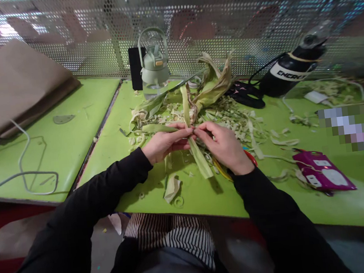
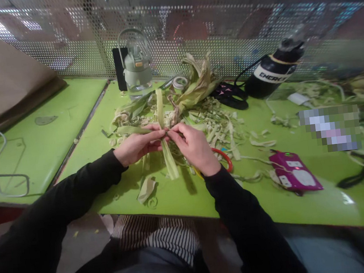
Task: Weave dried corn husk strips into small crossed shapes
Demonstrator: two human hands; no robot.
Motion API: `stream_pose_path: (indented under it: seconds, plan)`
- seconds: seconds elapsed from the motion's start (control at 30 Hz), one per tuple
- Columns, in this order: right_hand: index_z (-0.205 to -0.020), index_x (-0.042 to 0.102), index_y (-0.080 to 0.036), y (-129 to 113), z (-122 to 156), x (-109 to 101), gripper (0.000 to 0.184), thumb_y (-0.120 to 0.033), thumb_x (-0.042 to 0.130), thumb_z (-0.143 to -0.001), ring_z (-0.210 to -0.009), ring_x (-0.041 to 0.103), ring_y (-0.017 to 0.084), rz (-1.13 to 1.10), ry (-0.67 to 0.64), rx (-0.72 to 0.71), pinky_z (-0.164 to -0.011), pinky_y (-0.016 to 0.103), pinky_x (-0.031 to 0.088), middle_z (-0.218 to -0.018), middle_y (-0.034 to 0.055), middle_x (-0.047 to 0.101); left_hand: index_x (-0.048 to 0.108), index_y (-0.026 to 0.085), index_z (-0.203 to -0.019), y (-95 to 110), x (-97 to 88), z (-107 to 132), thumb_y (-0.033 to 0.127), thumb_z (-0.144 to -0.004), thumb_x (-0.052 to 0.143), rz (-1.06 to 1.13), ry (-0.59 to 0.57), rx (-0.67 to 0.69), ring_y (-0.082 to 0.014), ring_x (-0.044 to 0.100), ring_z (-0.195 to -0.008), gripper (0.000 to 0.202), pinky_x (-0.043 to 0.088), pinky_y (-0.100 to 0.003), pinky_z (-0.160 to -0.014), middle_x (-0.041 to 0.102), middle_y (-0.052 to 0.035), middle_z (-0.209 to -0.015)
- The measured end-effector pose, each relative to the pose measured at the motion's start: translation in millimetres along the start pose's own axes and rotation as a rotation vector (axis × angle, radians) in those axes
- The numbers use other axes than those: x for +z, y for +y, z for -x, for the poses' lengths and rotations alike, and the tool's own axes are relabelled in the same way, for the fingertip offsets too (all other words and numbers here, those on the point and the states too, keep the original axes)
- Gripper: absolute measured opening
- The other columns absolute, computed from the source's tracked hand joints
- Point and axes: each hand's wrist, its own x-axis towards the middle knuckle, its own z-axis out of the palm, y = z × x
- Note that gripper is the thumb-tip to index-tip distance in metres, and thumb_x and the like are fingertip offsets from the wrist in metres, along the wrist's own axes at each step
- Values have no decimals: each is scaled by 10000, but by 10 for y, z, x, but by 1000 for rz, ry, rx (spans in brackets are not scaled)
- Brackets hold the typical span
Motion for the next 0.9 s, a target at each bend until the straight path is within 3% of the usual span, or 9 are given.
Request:
stream_pose_path:
  seconds: [0.17, 0.4, 0.53, 0.67, 0.77, 0.9]
  plan:
    - [-772, 591, -207, -43, 13, -52, 206, -295, 561, -956, -653, 543, 147, 22, 4, -87, -636, 286, 389, -708, 1, 617, 517, 134, -728, 16, 32, 20, 122, -831, 690, -183, 61, 98, -39, 578, -555, 202, 480, -189, -593, 642, 29, -651]
    - [-786, 612, -209, -61, 15, -109, 194, -303, 580, -953, -646, 545, 148, -13, -1, -69, -642, 293, 403, -704, -3, 619, 525, 150, -720, 52, 2, 21, 159, -826, 699, -285, 33, 154, -48, 571, -546, 204, 438, -174, -541, 665, 17, -641]
    - [-849, 636, -218, 45, -12, -69, 193, -351, 560, -966, -762, 616, 193, 60, 41, -142, -738, 339, 460, -804, 32, 687, 598, 148, -858, 52, -23, 1, 150, -846, 685, -157, -3, 87, -78, 658, -638, 88, 529, -198, -638, 723, -6, -739]
    - [-1128, 623, -219, 100, -19, -20, 222, -360, 557, -969, -1089, 636, 269, 191, 313, -216, -939, 439, 463, -1140, 107, 718, 649, 116, -1113, 68, -17, -9, 79, -899, 529, 22, -7, 22, -121, 730, -817, 248, 589, -259, -850, 774, -83, -933]
    - [-1055, 637, -224, 83, 0, 4, 146, -310, 548, -977, -1031, 655, 246, 225, 475, -239, -915, 419, 485, -1055, 88, 730, 637, 68, -1171, 80, -9, -7, 42, -908, 433, 55, -1, 10, -145, 741, -892, 333, 584, -293, -928, 774, -132, -997]
    - [-925, 656, -214, 28, 34, 32, 98, -283, 594, -956, -898, 658, 212, 176, 425, -282, -793, 362, 516, -921, 60, 719, 638, 76, -1139, 26, -29, -25, 57, -922, 476, 19, 10, 63, -144, 735, -882, 271, 578, -324, -941, 767, -129, -994]
